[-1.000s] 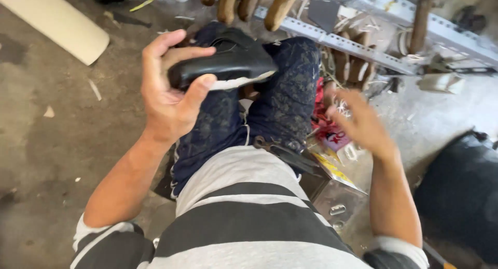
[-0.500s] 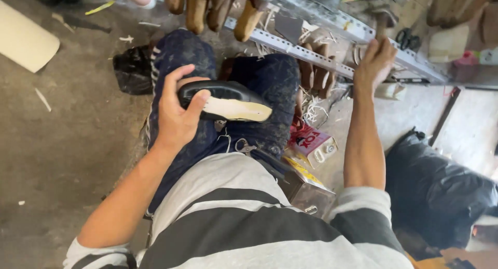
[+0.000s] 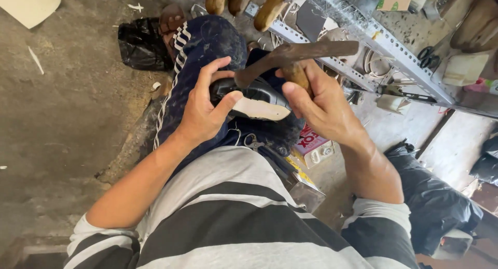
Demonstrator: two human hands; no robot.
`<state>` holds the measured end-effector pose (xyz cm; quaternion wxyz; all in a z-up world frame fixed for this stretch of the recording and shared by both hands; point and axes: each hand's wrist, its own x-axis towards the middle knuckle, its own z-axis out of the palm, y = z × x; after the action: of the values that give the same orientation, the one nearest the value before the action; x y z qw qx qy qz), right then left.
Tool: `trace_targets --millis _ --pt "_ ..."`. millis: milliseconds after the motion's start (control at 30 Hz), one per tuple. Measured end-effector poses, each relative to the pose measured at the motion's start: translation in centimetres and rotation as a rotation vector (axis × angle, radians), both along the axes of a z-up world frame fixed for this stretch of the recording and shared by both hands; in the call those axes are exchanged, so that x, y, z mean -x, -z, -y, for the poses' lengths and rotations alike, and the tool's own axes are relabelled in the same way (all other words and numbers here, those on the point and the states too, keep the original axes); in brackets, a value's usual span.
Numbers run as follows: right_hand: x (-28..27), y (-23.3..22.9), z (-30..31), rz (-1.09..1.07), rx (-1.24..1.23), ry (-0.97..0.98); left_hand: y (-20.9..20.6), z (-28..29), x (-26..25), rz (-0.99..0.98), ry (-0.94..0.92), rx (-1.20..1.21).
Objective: Shaping a leather shoe upper over a last using pliers and a hammer in a workshop.
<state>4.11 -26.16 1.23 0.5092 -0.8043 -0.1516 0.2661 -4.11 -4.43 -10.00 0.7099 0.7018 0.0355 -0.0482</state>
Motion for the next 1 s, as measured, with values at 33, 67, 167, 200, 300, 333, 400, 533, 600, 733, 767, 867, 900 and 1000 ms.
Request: trace_targets --millis 33,67,167,200,300,333,400,533,600,733,767,867,900,1000 --pt "-0.7 -1.0 -0.9 -0.004 0.001 -0.005 0.4 -0.1 0.2 -0.004 -0.005 0.001" --pt "-1.4 -2.0 -1.7 -0.006 0.036 -0.064 0.7 -0.2 0.4 0.007 0.001 0.000" --pt "-3.0 -1.6 -2.6 -0.013 0.179 -0.207 1.1 -0.3 0.5 0.019 0.019 -0.001" --pt "-3.5 -0.9 -2.7 -0.014 0.287 -0.285 1.1 -0.5 0.3 0.022 0.035 0.000" --pt "-4.0 -1.0 -2.1 0.031 0.238 -0.244 0.8 -0.8 0.3 -0.008 0.030 -0.017" --pt "-3.3 0.2 -1.1 0.028 0.240 -0.250 0.7 -0.8 0.2 -0.012 0.024 -0.014" --pt "-2.0 2.5 0.8 0.024 0.180 -0.097 0.5 -0.9 0.0 -0.003 0.018 0.000" --pt "0.9 1.8 0.5 0.048 0.185 -0.014 0.9 -0.1 0.3 -0.027 0.015 -0.002" --pt "3.0 3.5 1.7 0.221 0.217 0.174 1.4 0.4 -0.1 -0.029 -0.030 -0.051" --pt "7.9 9.1 1.5 0.560 0.129 0.240 1.3 0.5 -0.4 -0.030 -0.030 -0.063" --pt "8.5 9.3 1.1 1.114 0.483 0.149 1.2 0.4 -0.5 -0.037 -0.028 -0.065" --pt "10.6 10.1 0.1 1.284 0.652 0.157 1.4 0.3 -0.2 -0.066 0.001 -0.058" --pt "11.1 10.4 -0.3 0.927 0.446 0.271 1.5 0.1 -0.2 -0.070 0.021 -0.052" --pt "8.6 9.0 -3.4 0.721 0.208 0.300 1.8 0.2 0.0 -0.093 -0.018 -0.103"
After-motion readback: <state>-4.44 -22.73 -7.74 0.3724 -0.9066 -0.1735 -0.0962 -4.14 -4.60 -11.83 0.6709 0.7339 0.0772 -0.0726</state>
